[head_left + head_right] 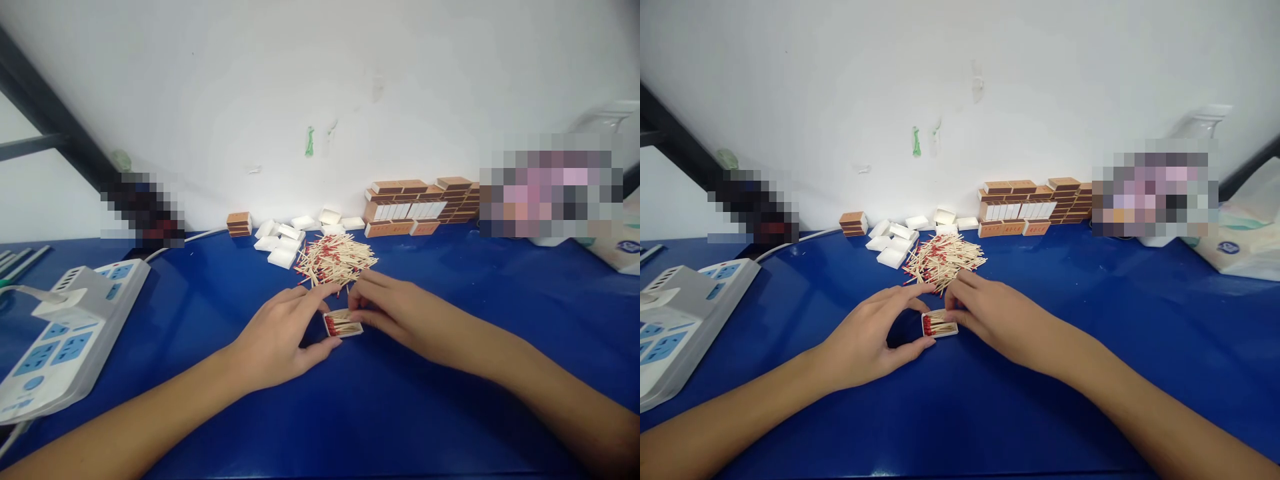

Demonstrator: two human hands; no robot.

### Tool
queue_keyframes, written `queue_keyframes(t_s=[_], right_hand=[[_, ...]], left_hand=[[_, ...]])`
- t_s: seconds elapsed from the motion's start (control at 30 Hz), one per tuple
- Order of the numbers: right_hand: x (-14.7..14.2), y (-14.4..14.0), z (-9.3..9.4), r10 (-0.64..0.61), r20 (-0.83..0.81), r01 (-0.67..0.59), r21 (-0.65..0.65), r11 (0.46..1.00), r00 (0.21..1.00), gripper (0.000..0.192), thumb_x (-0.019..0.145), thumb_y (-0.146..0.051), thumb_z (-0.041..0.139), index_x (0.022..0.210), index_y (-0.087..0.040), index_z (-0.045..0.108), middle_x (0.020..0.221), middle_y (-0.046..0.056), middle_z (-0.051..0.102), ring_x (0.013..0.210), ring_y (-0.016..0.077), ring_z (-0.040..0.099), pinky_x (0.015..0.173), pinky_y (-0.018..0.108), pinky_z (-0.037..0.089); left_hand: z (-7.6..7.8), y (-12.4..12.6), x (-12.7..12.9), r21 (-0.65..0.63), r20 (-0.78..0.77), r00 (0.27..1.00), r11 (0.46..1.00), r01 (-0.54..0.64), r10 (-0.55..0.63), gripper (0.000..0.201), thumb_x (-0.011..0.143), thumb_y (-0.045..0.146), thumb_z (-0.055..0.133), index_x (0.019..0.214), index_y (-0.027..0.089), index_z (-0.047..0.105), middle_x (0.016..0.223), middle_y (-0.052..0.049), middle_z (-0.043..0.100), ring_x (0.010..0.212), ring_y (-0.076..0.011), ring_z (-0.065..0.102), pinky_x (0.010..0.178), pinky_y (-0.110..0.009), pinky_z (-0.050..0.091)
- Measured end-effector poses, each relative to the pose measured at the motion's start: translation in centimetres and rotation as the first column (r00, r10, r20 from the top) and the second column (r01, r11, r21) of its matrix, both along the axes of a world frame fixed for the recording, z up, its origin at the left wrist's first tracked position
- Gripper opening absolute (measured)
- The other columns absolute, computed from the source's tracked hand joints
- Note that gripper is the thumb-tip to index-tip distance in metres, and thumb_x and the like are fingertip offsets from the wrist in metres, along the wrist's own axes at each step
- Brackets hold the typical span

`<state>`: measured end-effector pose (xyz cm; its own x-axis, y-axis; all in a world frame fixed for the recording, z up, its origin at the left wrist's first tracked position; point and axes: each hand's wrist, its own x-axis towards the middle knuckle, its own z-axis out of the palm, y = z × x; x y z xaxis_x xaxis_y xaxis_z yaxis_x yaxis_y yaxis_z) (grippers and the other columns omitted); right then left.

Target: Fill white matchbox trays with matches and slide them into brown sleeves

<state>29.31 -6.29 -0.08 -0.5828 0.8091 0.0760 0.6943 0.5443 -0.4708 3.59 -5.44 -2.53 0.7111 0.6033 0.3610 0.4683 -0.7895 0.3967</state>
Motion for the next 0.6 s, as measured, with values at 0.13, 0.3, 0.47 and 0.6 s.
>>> queue_keyframes(t_s=[0.13, 0.3, 0.47, 0.6], right_hand=[[1.8, 1.7, -0.5, -0.001, -0.033, 0.005, 0.103, 0.995, 0.999, 0.028, 0.107, -0.018, 0.043, 0.122, -0.024, 0.066, 0.114, 0.008, 0.061, 0.096, 0.0225, 0.064, 0.084, 0.037, 0.051], [2.4, 2.7, -1.3, 0.039, -0.042, -0.038, 0.025, 0.999, 0.998, 0.032, 0.106, -0.02, 0.045, 0.126, -0.028, 0.068, 0.118, 0.009, 0.057, 0.104, 0.0235, 0.062, 0.093, 0.041, 0.051], [2.0, 2.8, -1.4, -0.015, -0.011, 0.015, -0.022, 1.0, 1.0, 0.019, 0.107, -0.033, 0.051, 0.11, -0.025, 0.068, 0.108, 0.007, 0.057, 0.094, 0.0228, 0.06, 0.084, 0.038, 0.05], [2.2, 2.7, -1.3, -0.058, 0.014, 0.059, -0.049, 0.997, 0.998, 0.02, 0.106, -0.036, 0.055, 0.095, -0.022, 0.063, 0.103, 0.006, 0.058, 0.087, 0.0214, 0.059, 0.076, 0.035, 0.047]], left_hand=[[0.2, -0.1, 0.0, -0.022, 0.004, 1.0, 1.0, 0.021, -0.021, 0.064, 0.096, 0.033, 0.073, 0.15, 0.024, 0.041, 0.122, -0.006, 0.075, 0.114, -0.0271, 0.071, 0.103, -0.049, 0.056], [0.2, -0.1, 0.0, -0.042, -0.011, 1.0, 0.999, 0.02, -0.021, 0.068, 0.096, 0.033, 0.074, 0.153, 0.025, 0.037, 0.117, -0.004, 0.076, 0.112, -0.027, 0.071, 0.104, -0.05, 0.055], [0.2, -0.1, 0.0, -0.024, -0.012, 1.0, 1.0, 0.017, -0.017, 0.066, 0.096, 0.036, 0.073, 0.151, 0.022, 0.039, 0.119, -0.006, 0.075, 0.115, -0.028, 0.07, 0.104, -0.05, 0.056], [0.1, -0.1, -0.2, -0.029, -0.013, 1.0, 0.999, 0.025, -0.025, 0.059, 0.097, 0.036, 0.072, 0.147, 0.024, 0.043, 0.125, -0.006, 0.074, 0.117, -0.0278, 0.07, 0.107, -0.05, 0.054]])
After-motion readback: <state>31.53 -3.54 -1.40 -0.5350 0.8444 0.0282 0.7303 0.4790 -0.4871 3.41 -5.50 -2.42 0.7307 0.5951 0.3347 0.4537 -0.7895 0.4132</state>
